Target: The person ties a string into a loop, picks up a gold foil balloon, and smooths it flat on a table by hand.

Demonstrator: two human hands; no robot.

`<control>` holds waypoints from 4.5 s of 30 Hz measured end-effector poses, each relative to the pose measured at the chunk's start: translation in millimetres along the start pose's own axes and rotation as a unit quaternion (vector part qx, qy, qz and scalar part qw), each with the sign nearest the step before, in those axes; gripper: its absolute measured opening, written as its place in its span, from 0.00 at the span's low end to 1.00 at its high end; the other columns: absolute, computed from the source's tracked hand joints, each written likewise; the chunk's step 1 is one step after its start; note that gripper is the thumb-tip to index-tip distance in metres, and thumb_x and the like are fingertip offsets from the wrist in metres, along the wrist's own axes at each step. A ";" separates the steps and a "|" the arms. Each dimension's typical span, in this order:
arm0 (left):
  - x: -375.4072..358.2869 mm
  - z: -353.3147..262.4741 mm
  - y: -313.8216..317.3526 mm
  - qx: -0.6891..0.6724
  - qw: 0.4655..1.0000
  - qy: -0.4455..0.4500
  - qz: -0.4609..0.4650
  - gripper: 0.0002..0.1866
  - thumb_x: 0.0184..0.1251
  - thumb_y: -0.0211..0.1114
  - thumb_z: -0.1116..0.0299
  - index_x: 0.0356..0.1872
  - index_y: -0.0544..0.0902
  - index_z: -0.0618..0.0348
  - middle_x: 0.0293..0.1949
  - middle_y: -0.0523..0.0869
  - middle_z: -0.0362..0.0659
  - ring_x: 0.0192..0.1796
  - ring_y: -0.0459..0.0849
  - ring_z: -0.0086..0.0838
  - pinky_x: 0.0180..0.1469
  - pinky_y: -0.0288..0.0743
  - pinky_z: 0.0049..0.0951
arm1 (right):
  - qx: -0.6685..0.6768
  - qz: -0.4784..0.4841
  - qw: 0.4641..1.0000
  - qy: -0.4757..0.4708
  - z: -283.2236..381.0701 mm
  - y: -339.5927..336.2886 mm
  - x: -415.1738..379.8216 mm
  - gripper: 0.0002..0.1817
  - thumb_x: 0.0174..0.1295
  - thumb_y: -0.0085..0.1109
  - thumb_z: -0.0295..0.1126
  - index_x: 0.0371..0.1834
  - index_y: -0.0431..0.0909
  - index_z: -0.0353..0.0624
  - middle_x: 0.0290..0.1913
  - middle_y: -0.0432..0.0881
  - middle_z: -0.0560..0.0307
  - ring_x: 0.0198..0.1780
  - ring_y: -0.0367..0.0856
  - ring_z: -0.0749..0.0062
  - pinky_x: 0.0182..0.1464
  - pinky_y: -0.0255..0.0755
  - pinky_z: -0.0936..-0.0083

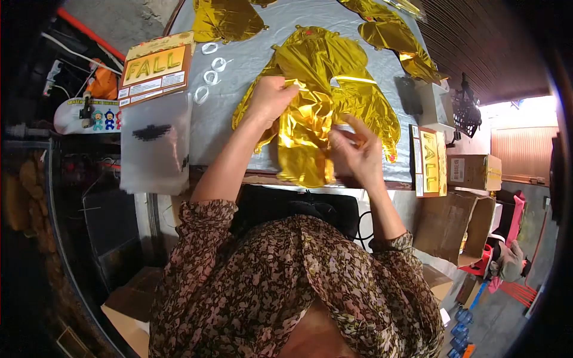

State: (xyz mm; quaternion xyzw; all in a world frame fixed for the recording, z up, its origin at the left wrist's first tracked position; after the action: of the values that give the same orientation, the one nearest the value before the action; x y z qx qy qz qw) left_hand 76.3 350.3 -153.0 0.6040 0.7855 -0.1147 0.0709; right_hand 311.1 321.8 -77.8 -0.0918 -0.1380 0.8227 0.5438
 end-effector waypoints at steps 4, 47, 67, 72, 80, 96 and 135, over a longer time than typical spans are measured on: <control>-8.7 -12.7 2.9 -0.106 0.994 0.025 0.013 0.10 0.69 0.71 0.73 0.46 0.87 0.69 0.40 0.92 0.45 0.36 0.89 0.23 0.39 0.84 0.25 | 0.074 0.000 0.991 0.108 -25.7 -21.0 39.6 0.24 0.72 0.66 0.35 0.62 0.76 0.27 0.48 0.88 0.48 0.42 0.89 0.70 0.42 0.83 0.76; 68.3 -17.9 -53.6 0.182 0.976 0.086 -0.081 0.26 0.64 0.76 0.67 0.58 0.81 0.72 0.45 0.91 0.48 0.42 0.87 0.23 0.43 0.80 0.25 | -0.561 -0.014 0.824 -0.079 -40.8 -39.3 163.5 0.33 0.71 0.58 0.53 0.74 0.69 0.47 0.79 0.64 0.42 0.79 0.61 0.46 0.73 0.59 0.39; 31.5 -67.4 -41.3 0.370 0.892 0.187 -0.183 0.22 0.59 0.78 0.63 0.53 0.86 0.58 0.49 0.88 0.50 0.49 0.87 0.46 0.52 0.80 0.42 | -0.527 -0.025 0.844 -0.099 -35.3 -49.1 153.4 0.31 0.69 0.63 0.48 0.71 0.74 0.44 0.72 0.74 0.40 0.72 0.72 0.44 0.67 0.71 0.51; 35.6 -101.6 -27.5 0.443 0.807 0.332 -0.208 0.21 0.62 0.76 0.65 0.53 0.85 0.63 0.53 0.85 0.53 0.59 0.81 0.50 0.61 0.76 0.44 | -0.523 -0.022 0.847 -0.095 -41.7 -50.5 156.1 0.32 0.68 0.64 0.48 0.72 0.73 0.44 0.74 0.71 0.38 0.74 0.70 0.43 0.69 0.70 0.50; 138.2 -89.7 -9.0 0.410 0.851 0.303 -0.126 0.23 0.66 0.71 0.63 0.59 0.83 0.63 0.57 0.84 0.57 0.58 0.81 0.55 0.62 0.76 0.45 | -0.523 -0.076 0.840 -0.124 -29.9 -66.2 158.8 0.39 0.68 0.65 0.50 0.75 0.66 0.38 0.76 0.65 0.31 0.75 0.68 0.38 0.71 0.67 0.49; 132.5 -144.7 66.5 0.356 0.826 0.437 -0.021 0.12 0.67 0.69 0.70 0.49 0.88 0.61 0.49 0.87 0.53 0.53 0.84 0.50 0.56 0.78 0.42 | -0.533 -0.195 0.816 -0.109 -5.8 -316.5 208.7 0.10 0.63 0.61 0.37 0.41 0.90 0.48 0.30 0.88 0.42 0.35 0.89 0.46 0.38 0.83 0.56; 173.3 -178.9 326.2 0.117 0.920 0.374 0.009 0.14 0.58 0.78 0.74 0.40 0.80 0.63 0.30 0.90 0.49 0.33 0.91 0.31 0.36 0.83 0.31 | -0.229 -0.148 0.961 0.054 -55.9 -364.7 229.8 0.36 0.71 0.57 0.60 0.47 0.85 0.27 0.31 0.90 0.49 0.29 0.85 0.73 0.30 0.77 0.74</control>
State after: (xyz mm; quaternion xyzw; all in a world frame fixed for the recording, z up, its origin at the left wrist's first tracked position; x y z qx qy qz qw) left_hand 351.0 639.1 -54.8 0.6138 0.7304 0.0296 -0.2982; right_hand 555.0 675.4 -11.7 -0.2369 -0.3054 0.6734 0.6302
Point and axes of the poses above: each hand's wrist, its own x-axis towards the middle knuckle, its own y-axis out of the palm, z = x × y, the point moved 8 cm from there along x, towards the middle knuckle
